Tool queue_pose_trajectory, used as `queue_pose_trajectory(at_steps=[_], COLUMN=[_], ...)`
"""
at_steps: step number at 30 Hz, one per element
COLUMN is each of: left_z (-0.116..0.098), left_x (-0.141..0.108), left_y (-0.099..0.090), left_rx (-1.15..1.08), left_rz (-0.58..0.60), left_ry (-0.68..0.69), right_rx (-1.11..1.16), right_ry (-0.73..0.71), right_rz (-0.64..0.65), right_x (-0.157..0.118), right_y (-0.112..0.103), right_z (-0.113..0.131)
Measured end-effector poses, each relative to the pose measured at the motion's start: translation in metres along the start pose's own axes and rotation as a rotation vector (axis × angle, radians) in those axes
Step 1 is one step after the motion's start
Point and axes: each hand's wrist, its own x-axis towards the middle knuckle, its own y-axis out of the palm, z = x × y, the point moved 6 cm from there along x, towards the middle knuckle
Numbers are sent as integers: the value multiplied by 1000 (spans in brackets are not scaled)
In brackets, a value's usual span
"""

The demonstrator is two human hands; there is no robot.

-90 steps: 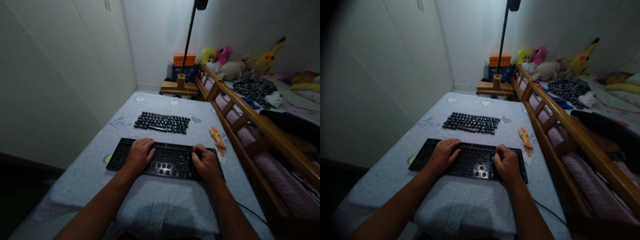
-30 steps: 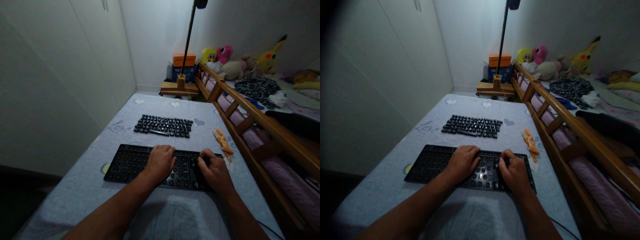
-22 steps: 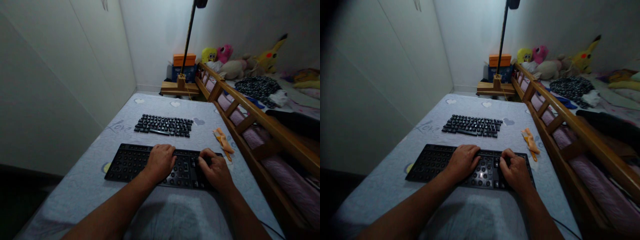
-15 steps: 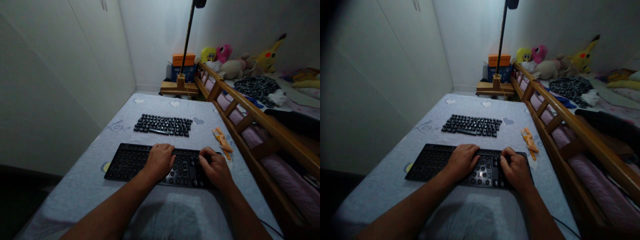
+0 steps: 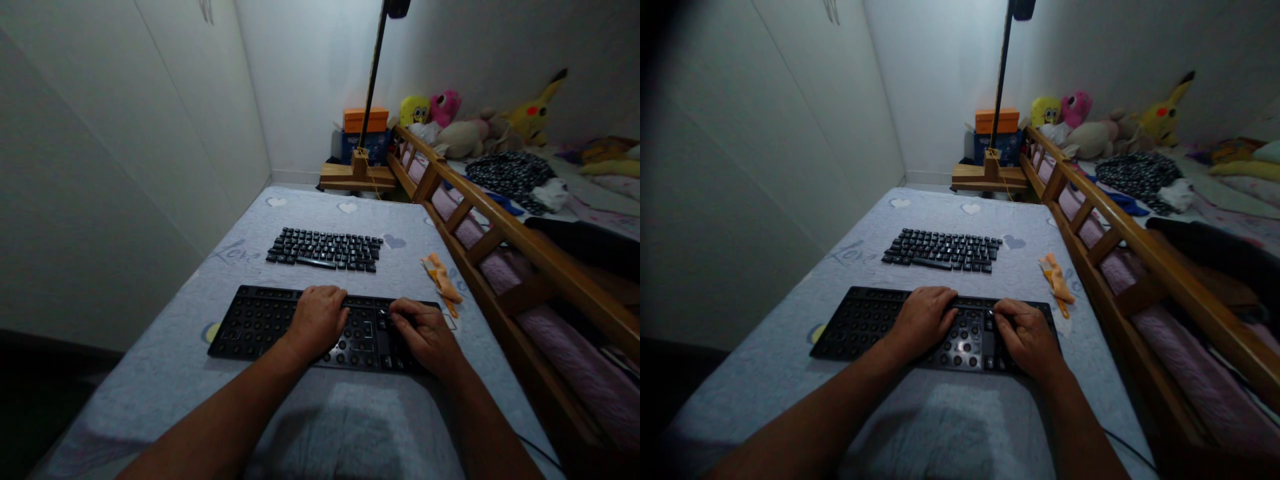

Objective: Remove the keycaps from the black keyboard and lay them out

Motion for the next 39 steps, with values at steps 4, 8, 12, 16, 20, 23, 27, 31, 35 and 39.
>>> queue_pose_trajectory(at_steps=[4,8,12,16,20,23,27,31,35,39], left_z=[0,0,0,0,0,-1,-1,-1,-1,-1], left_x=[0,1,1,0,0,0,0,0,0,0], left_y=[0,0,1,0,0,-1,-2,-2,-1,-1], left_rx=[0,2,6,5,5,7,4,1,-1,-3], left_rz=[3,-1,-9,-8,6,4,-2,5,3,0], left_ry=[-5,1,5,5,2,5,8,10,9,10], right_rx=[1,-41,-119,-146,-153,-163,-124,-91,-116,-167], right_ry=[2,52,38,25,38,69,83,56,75,67], right_rz=[-1,-29,-45,-63,-86,-119,-155,-155,-92,-37], right_x=[0,1,2,2,2,2,3,2,1,1], right_y=[-1,-4,-2,-1,-2,-3,-3,-1,-1,0], right_z=[2,2,4,7,8,7,7,9,6,5])
